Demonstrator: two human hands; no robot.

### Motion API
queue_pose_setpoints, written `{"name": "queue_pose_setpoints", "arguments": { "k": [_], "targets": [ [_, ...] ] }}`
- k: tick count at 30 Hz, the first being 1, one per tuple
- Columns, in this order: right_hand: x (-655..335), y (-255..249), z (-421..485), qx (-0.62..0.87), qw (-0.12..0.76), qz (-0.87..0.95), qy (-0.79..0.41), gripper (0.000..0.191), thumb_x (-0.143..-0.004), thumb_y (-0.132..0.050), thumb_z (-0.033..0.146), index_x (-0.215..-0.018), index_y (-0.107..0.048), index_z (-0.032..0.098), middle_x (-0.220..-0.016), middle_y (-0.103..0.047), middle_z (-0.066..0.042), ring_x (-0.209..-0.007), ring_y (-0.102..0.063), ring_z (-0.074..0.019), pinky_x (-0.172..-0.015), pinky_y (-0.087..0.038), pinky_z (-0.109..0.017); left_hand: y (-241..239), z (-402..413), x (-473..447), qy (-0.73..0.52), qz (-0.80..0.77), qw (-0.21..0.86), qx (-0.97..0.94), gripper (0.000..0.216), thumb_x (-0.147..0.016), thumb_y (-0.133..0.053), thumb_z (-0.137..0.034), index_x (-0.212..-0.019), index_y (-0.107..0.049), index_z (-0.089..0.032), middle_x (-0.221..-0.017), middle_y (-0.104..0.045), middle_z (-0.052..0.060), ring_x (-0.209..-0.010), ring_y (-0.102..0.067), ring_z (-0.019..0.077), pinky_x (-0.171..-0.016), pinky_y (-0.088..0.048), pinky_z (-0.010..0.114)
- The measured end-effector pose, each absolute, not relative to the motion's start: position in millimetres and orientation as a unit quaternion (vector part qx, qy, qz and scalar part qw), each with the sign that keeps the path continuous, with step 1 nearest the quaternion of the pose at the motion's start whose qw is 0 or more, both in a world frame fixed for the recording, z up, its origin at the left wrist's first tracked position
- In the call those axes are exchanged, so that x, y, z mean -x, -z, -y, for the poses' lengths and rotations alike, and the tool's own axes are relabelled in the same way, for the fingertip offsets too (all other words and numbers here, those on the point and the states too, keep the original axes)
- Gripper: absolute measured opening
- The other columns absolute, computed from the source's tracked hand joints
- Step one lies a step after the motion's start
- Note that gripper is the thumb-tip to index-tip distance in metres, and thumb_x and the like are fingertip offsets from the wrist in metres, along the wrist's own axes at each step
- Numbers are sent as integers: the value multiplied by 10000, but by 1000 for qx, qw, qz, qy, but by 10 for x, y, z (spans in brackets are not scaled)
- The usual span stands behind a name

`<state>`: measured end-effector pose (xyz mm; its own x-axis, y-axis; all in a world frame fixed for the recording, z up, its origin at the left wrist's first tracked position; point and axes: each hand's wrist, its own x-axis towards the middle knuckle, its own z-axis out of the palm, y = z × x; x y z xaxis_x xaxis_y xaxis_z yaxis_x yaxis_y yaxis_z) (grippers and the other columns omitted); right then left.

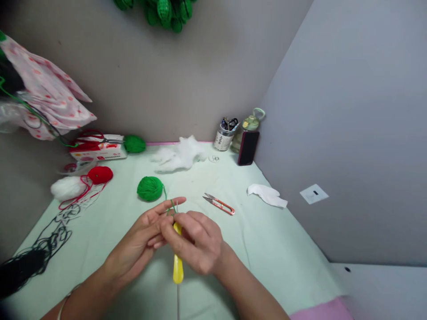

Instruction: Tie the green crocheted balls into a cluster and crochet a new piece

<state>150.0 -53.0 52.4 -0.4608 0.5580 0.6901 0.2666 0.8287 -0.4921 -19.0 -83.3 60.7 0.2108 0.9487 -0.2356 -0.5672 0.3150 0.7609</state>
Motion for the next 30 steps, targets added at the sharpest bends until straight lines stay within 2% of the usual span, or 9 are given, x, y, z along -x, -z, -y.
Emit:
{"name": "queue_pose_setpoints", "arguments": {
  "k": [3, 8, 10, 12, 14, 16, 20, 24, 30],
  "targets": [
    [-1479, -594, 513, 273, 528, 783, -186, 321, -901, -611, 90, -1094, -740, 313, -948, -733, -47, -842, -706, -194, -745, -590, -337, -624, 811, 209, -508, -342, 752, -245, 423, -816, -790, -314, -1208, -697, -184, -707, -426, -57, -491, -177, 9, -457, -196, 181],
    [-1474, -657, 469, 294, 565, 638, -433, 223, -992, -521, 209, -929, -733, 234, -832, -681, -43, -592, -618, -135, -559, -542, -310, -680, 820, 194, -558, -408, 662, -289, 398, -783, -819, -283, -1161, -719, -210, -797, -541, -23, -519, -312, 20, -475, -258, 186],
    [-1458, -613, 487, 307, 554, 664, -397, 205, -975, -555, 210, -939, -751, 255, -850, -688, -45, -634, -638, -146, -574, -550, -311, -667, 848, 151, -572, -430, 629, -303, 445, -776, -824, -290, -1200, -707, -226, -775, -562, -20, -556, -364, 48, -490, -284, 190],
    [-1442, -555, 525, 315, 527, 739, -278, 200, -928, -622, 186, -998, -771, 300, -912, -714, -53, -768, -680, -185, -651, -578, -334, -636, 872, 114, -579, -430, 624, -301, 496, -789, -813, -304, -1262, -681, -235, -766, -572, -17, -570, -375, 60, -496, -289, 195],
    [-1437, -513, 555, 298, 506, 793, -164, 283, -892, -656, 153, -1070, -768, 342, -980, -729, -53, -876, -695, -211, -723, -593, -353, -608, 877, 106, -573, -405, 654, -282, 509, -809, -795, -305, -1297, -665, -233, -752, -543, -27, -538, -331, 44, -486, -269, 193],
    [-1446, -506, 551, 285, 515, 797, -135, 323, -888, -651, 124, -1095, -761, 347, -994, -731, -52, -882, -693, -207, -745, -588, -357, -600, 858, 135, -549, -369, 705, -254, 464, -820, -785, -275, -1270, -686, -218, -714, -482, -49, -494, -251, 17, -470, -242, 185],
    [-1485, -588, 452, 306, 585, 667, -346, 212, -951, -588, 167, -981, -764, 279, -849, -693, -39, -697, -633, -152, -624, -540, -310, -647, 795, 242, -534, -331, 746, -219, 261, -822, -766, -204, -1080, -769, -163, -706, -474, -49, -466, -167, -13, -447, -213, 164],
    [-1476, -664, 398, 295, 584, 531, -539, 172, -951, -612, 268, -855, -746, 222, -780, -649, -30, -566, -565, -113, -499, -474, -259, -693, 792, 273, -545, -337, 731, -234, 191, -825, -752, -211, -1007, -782, -161, -708, -497, -40, -459, -184, -17, -448, -218, 164],
    [-1400, -617, 479, 286, 563, 643, -432, 117, -917, -663, 228, -906, -779, 232, -850, -726, -68, -822, -658, -197, -708, -553, -349, -686, 841, 185, -524, -366, 711, -292, 385, -777, -807, -262, -1156, -742, -230, -764, -535, -20, -526, -301, 26, -472, -254, 182]
  ]
}}
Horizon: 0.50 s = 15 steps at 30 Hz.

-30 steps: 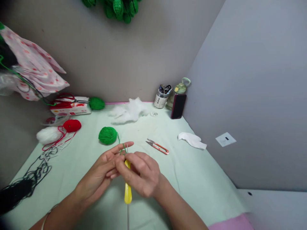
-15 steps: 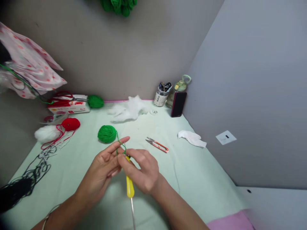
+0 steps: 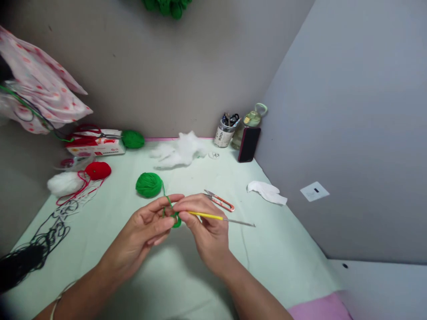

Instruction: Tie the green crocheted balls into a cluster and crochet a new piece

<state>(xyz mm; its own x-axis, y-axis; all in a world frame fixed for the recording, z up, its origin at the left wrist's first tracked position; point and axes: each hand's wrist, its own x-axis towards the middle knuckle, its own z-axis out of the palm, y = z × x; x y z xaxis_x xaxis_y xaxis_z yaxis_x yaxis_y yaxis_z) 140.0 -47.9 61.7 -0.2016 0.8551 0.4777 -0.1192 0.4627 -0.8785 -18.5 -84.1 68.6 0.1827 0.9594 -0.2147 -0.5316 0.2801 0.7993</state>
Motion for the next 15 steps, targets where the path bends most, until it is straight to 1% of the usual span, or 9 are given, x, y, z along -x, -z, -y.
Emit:
{"name": "queue_pose_setpoints", "arguments": {
  "k": [2, 5, 7, 8, 9, 11, 13, 15],
  "targets": [
    [-1407, -603, 471, 287, 566, 635, -440, 123, -925, -651, 227, -919, -774, 231, -864, -730, -70, -805, -657, -193, -680, -554, -339, -693, 830, 186, -519, -364, 717, -290, 381, -781, -809, -267, -1155, -744, -237, -783, -536, -19, -520, -308, 19, -479, -273, 182],
    [-1446, -624, 441, 272, 553, 579, -535, 173, -972, -584, 281, -908, -734, 222, -841, -716, -54, -676, -643, -157, -579, -539, -300, -703, 804, 221, -520, -360, 720, -284, 305, -803, -794, -274, -1103, -763, -229, -822, -535, -16, -507, -340, 5, -508, -338, 189],
    [-1479, -647, 442, 266, 537, 578, -554, 205, -1001, -526, 278, -910, -701, 222, -829, -714, -43, -639, -645, -146, -578, -546, -300, -701, 800, 240, -526, -363, 714, -287, 285, -813, -786, -271, -1093, -764, -225, -834, -535, -14, -522, -389, 14, -536, -384, 197],
    [-1496, -652, 452, 270, 535, 601, -528, 206, -1009, -503, 253, -935, -693, 227, -840, -716, -42, -649, -652, -146, -598, -554, -307, -698, 804, 242, -531, -368, 706, -290, 289, -815, -785, -270, -1099, -760, -225, -830, -534, -15, -535, -411, 21, -548, -403, 199],
    [-1510, -648, 469, 272, 538, 639, -477, 202, -1007, -494, 214, -979, -693, 237, -862, -719, -43, -680, -665, -153, -630, -563, -319, -694, 811, 239, -537, -374, 697, -294, 299, -814, -787, -267, -1108, -754, -225, -824, -533, -17, -544, -426, 27, -556, -417, 199],
    [-1531, -614, 509, 268, 528, 741, -318, 254, -966, -535, 134, -1112, -695, 267, -934, -734, -53, -779, -693, -180, -703, -575, -342, -688, 830, 215, -548, -383, 681, -297, 346, -804, -798, -265, -1142, -734, -224, -814, -532, -24, -537, -423, 25, -544, -420, 189],
    [-1535, -560, 543, 242, 489, 823, -159, 384, -902, -618, 88, -1213, -687, 301, -968, -745, -55, -849, -704, -206, -747, -584, -347, -684, 846, 187, -550, -377, 690, -281, 411, -797, -807, -273, -1191, -705, -221, -793, -528, -35, -496, -371, 8, -489, -379, 170],
    [-1526, -521, 559, 231, 460, 854, -77, 446, -866, -666, 74, -1239, -689, 318, -974, -744, -57, -872, -707, -213, -752, -592, -333, -680, 850, 172, -536, -356, 724, -250, 445, -804, -803, -286, -1225, -683, -205, -721, -488, -57, -457, -281, -6, -433, -306, 150]
  ]
}}
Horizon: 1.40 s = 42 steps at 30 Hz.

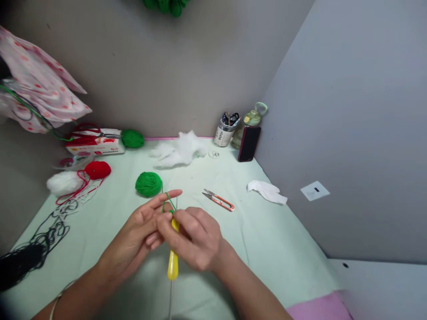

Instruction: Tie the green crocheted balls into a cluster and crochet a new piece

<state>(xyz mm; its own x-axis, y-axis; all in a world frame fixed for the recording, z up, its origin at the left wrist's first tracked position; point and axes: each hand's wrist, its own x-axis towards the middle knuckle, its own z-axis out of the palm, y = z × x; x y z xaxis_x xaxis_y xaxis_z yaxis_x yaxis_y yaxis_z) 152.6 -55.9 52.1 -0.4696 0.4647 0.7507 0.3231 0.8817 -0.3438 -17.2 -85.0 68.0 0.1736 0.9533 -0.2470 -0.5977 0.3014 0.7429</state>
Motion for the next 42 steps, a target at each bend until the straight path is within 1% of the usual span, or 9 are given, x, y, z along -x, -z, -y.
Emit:
{"name": "queue_pose_setpoints", "arguments": {
  "k": [4, 8, 11, 15, 22, 26, 31, 37, 42],
  "targets": [
    [-1503, -563, 525, 283, 527, 779, -190, 341, -923, -596, 86, -1154, -714, 306, -952, -707, -51, -855, -690, -191, -748, -581, -339, -679, 823, 208, -514, -326, 766, -207, 393, -832, -775, -237, -1208, -690, -162, -632, -388, -91, -443, -173, -13, -399, -226, 124],
    [-1482, -615, 474, 286, 561, 655, -418, 251, -999, -486, 157, -995, -718, 252, -863, -646, -29, -603, -624, -121, -571, -547, -297, -678, 823, 207, -546, -362, 713, -249, 413, -813, -792, -218, -1212, -685, -206, -813, -534, -47, -430, -274, -44, -401, -265, 121],
    [-1460, -568, 500, 301, 534, 718, -329, 235, -954, -561, 132, -1038, -740, 260, -922, -669, -48, -724, -665, -156, -640, -568, -309, -652, 854, 146, -565, -383, 674, -283, 499, -804, -804, -239, -1279, -651, -253, -836, -551, -44, -444, -355, -26, -410, -308, 130],
    [-1463, -548, 523, 286, 525, 771, -221, 340, -886, -618, 76, -1103, -752, 301, -988, -708, -51, -878, -680, -193, -767, -573, -328, -636, 847, 140, -540, -358, 724, -236, 455, -842, -767, -242, -1284, -665, -224, -690, -454, -77, -427, -250, -25, -408, -276, 117],
    [-1487, -653, 418, 275, 576, 551, -537, 197, -977, -573, 239, -908, -757, 240, -829, -657, -25, -581, -587, -97, -522, -482, -243, -687, 820, 230, -532, -353, 733, -235, 298, -819, -771, -224, -1116, -754, -206, -812, -549, -32, -419, -245, -53, -400, -232, 124],
    [-1450, -608, 431, 267, 547, 608, -510, 155, -953, -624, 229, -957, -777, 244, -912, -712, -59, -798, -649, -152, -663, -528, -272, -665, 837, 179, -524, -364, 719, -275, 335, -782, -815, -262, -1112, -754, -253, -822, -546, -36, -440, -334, -35, -437, -300, 144],
    [-1477, -644, 423, 246, 533, 562, -582, 203, -1001, -538, 268, -934, -729, 249, -863, -709, -26, -662, -637, -115, -604, -534, -255, -642, 837, 226, -512, -377, 714, -293, 297, -818, -783, -296, -1109, -760, -236, -807, -535, -29, -459, -324, -23, -455, -310, 156],
    [-1539, -635, 538, 269, 503, 756, -319, 270, -910, -613, 122, -1075, -734, 298, -984, -754, -48, -856, -710, -197, -761, -590, -336, -651, 846, 221, -539, -410, 676, -292, 365, -788, -814, -303, -1141, -746, -238, -789, -518, -37, -478, -335, -9, -453, -318, 153],
    [-1531, -566, 542, 302, 500, 756, -296, 301, -872, -686, 173, -1118, -723, 343, -960, -741, -40, -848, -713, -214, -739, -611, -345, -643, 820, 200, -505, -342, 763, -216, 408, -809, -795, -302, -1197, -729, -196, -664, -395, -73, -457, -197, -9, -414, -262, 130]
  ]
}}
